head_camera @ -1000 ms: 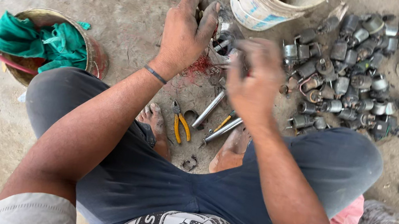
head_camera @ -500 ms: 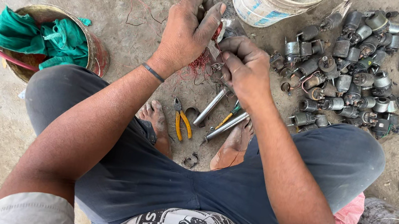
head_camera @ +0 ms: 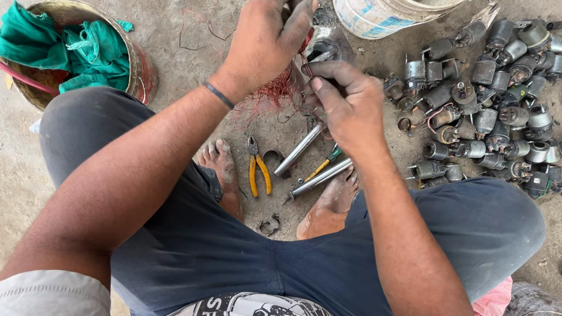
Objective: The person sits on the ground and uses a hammer and pliers to disassemble small cylindrical electrical components. They repeatedly strike the components to loosen parts and pull out red copper wire, placing the extracted wire into a bucket.
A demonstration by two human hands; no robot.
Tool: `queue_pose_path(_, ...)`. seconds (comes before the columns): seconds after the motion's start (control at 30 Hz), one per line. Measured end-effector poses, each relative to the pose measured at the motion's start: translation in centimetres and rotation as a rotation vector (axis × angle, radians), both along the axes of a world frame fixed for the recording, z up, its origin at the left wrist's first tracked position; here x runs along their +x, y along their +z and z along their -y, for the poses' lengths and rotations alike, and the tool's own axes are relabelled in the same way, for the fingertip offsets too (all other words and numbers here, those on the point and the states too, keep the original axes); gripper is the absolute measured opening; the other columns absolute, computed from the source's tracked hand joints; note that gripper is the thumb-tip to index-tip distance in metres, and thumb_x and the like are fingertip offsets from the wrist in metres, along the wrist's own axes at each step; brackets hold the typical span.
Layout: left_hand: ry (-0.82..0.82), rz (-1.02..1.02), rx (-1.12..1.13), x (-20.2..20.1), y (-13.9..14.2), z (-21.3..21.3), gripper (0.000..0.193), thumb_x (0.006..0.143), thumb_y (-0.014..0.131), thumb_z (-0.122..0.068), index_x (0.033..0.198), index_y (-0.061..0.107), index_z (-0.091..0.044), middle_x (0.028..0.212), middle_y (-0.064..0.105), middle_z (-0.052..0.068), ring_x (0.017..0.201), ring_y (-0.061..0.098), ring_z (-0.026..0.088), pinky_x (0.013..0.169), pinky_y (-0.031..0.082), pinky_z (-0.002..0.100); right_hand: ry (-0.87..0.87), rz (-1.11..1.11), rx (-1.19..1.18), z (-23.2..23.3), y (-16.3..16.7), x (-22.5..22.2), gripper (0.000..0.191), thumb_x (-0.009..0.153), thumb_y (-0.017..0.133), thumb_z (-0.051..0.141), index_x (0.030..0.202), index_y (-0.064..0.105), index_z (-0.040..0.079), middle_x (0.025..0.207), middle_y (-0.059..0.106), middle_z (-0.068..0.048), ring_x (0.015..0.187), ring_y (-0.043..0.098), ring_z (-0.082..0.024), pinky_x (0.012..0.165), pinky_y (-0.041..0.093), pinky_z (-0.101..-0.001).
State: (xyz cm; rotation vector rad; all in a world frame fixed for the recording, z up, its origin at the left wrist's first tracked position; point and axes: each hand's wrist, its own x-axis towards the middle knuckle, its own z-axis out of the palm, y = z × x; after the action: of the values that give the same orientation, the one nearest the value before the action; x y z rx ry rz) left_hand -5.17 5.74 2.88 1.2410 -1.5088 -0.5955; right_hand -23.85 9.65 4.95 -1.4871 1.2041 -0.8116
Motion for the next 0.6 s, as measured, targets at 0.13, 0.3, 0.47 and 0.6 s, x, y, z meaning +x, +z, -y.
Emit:
queue_pose_path(0.13,-0.011,-0.019,-0.006,0.0,-0.5,0.2,0.026,0.105,0.068,-0.02,0.096,0.052,-0.002,0.07,0.058,0.015,0.061,0.061,0.03,0.059,0.05,0.042,0.001,0.104,0.175,-0.1,0.3,0.0,0.012,0.098,0.065,-0.001,0.109,0.07,-0.001,0.091,0.069,-0.014,0.072,0.064,-0.018,0.065,0.055,-0.0308)
queue_pose_path(0.3,0.155,-0.098,0.143,0.5,-1.3,1.9,0.028,0.104,0.066,-0.024,0.09,0.05,-0.005,0.065,0.066,0.007,0.058,0.07,0.02,0.056,0.055,0.037,-0.061,-0.462,-0.83,-1.2,1.6,0.5,0.029,0.089,0.075,0.001,0.116,0.065,0.003,0.11,0.067,-0.013,0.101,0.067,-0.025,0.088,0.056,-0.0401)
queue_pose_path(0.47,0.28,-0.015,0.101,1.2,-2.3,2.4,0.029,0.099,0.07,-0.02,0.087,0.049,-0.003,0.065,0.062,0.01,0.058,0.064,0.024,0.059,0.053,0.04,0.003,-0.375,-0.906,-2.1,1.3,1.6,0.027,0.094,0.077,-0.001,0.116,0.065,0.007,0.114,0.063,-0.011,0.109,0.065,-0.025,0.095,0.056,-0.0382)
queue_pose_path(0.6,0.23,-0.013,0.102,0.3,-3.0,1.7,0.029,0.1,0.069,-0.021,0.09,0.05,-0.003,0.067,0.059,0.012,0.06,0.059,0.025,0.06,0.051,0.041,0.021,-0.386,-0.77,-2.5,-0.2,2.1,0.028,0.095,0.076,-0.001,0.12,0.062,0.003,0.12,0.064,-0.013,0.112,0.067,-0.029,0.1,0.055,-0.041)
